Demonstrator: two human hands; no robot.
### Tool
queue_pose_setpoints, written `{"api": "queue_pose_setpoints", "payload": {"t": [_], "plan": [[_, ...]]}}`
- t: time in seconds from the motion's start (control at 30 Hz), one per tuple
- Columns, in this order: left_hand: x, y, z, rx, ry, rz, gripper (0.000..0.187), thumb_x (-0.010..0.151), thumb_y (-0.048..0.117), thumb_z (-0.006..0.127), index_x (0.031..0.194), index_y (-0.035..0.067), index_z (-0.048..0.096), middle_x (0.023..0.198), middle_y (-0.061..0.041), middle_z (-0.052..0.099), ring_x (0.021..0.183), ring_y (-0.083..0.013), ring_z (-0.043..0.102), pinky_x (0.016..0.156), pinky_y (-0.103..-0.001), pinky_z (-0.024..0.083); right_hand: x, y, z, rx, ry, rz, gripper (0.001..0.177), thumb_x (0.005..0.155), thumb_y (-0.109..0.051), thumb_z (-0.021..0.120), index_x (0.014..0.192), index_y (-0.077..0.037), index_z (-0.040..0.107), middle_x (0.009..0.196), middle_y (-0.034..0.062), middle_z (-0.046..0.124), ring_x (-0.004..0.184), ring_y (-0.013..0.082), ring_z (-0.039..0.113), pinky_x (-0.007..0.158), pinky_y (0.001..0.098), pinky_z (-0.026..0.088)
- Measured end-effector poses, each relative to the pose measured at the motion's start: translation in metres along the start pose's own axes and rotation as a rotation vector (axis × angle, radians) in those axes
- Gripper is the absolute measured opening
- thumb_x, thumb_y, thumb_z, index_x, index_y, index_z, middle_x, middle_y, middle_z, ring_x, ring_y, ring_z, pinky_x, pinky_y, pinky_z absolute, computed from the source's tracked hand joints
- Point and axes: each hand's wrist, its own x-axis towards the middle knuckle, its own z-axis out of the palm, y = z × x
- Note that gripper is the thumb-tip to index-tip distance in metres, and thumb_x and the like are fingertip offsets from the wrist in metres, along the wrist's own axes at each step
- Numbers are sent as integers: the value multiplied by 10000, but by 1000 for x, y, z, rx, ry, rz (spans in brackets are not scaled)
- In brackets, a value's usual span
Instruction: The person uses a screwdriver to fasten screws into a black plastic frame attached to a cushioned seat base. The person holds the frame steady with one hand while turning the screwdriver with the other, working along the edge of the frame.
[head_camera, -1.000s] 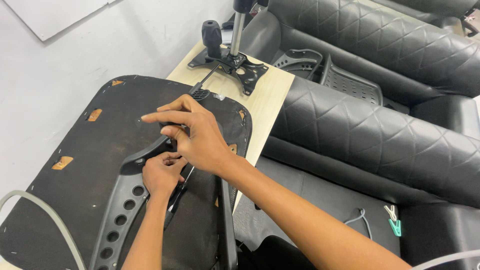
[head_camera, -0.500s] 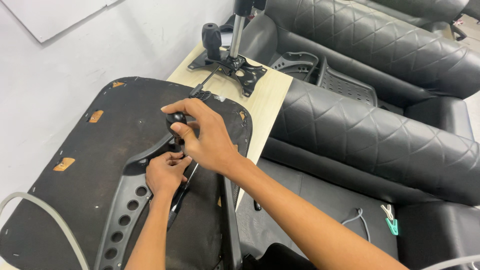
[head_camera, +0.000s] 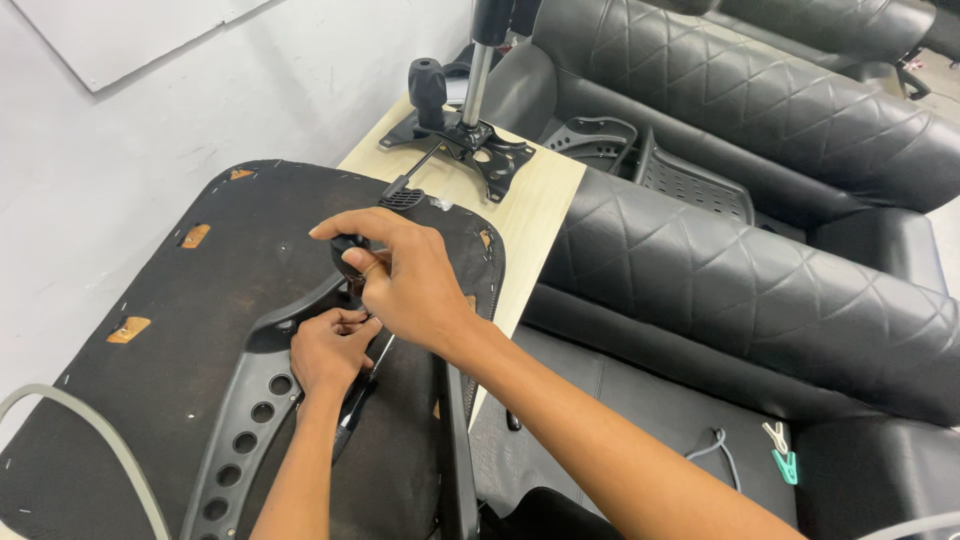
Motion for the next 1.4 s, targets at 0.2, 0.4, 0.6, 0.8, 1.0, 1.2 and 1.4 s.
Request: {"api": "queue_pose_setpoints", "payload": {"t": [0.2,0.4,0.6,0.8,1.0,1.2,1.4], "plan": [[-3,1,-1,15,-9,11,302,812,287,832,1043,98,788,779,6,784,506,-122,681,603,-270,521,-2,0,-3,-26,140,-161,247,947,-86,751,1191,-86,710,1111,89,637,974,159,662,801,293,591],[-8,5,-4,17,-20,33,352,812,284,811,1134,146,768,809,5,798,510,-125,682,607,-291,528,2,5,-4,-81,127,-87,289,926,-51,740,1205,-127,744,1041,52,668,832,142,651,751,266,578],[-6,6,-3,49,-24,20,386,813,309,815,1167,162,773,834,18,797,524,-118,694,671,-284,539,5,13,-15,13,-35,-19,390,937,52,572,1242,-141,722,1240,2,705,790,135,629,646,264,491],[-9,5,-1,43,3,33,366,820,305,812,1153,156,778,826,16,801,513,-129,688,659,-275,537,0,17,-11,-150,94,-207,314,946,-123,798,1254,-161,754,1102,74,594,967,171,582,800,283,531],[-9,6,-1,16,-8,6,340,824,295,814,1126,143,782,825,4,803,507,-132,684,648,-279,536,3,15,-11,-58,19,-42,407,923,-23,671,1308,-155,700,1032,64,654,821,195,648,762,318,563],[-9,7,-2,22,-14,-14,319,825,275,811,1119,152,787,848,6,810,525,-122,684,679,-274,533,4,15,-13,56,56,-107,268,960,-43,668,1224,-67,629,1169,73,738,1103,204,730,974,337,583],[-9,8,-2,19,-17,-28,327,820,277,818,1115,141,784,839,12,804,532,-118,684,683,-274,531,1,16,-16,-19,125,-179,246,971,-100,682,1216,-78,680,1185,86,638,1097,210,691,931,327,612]]}}
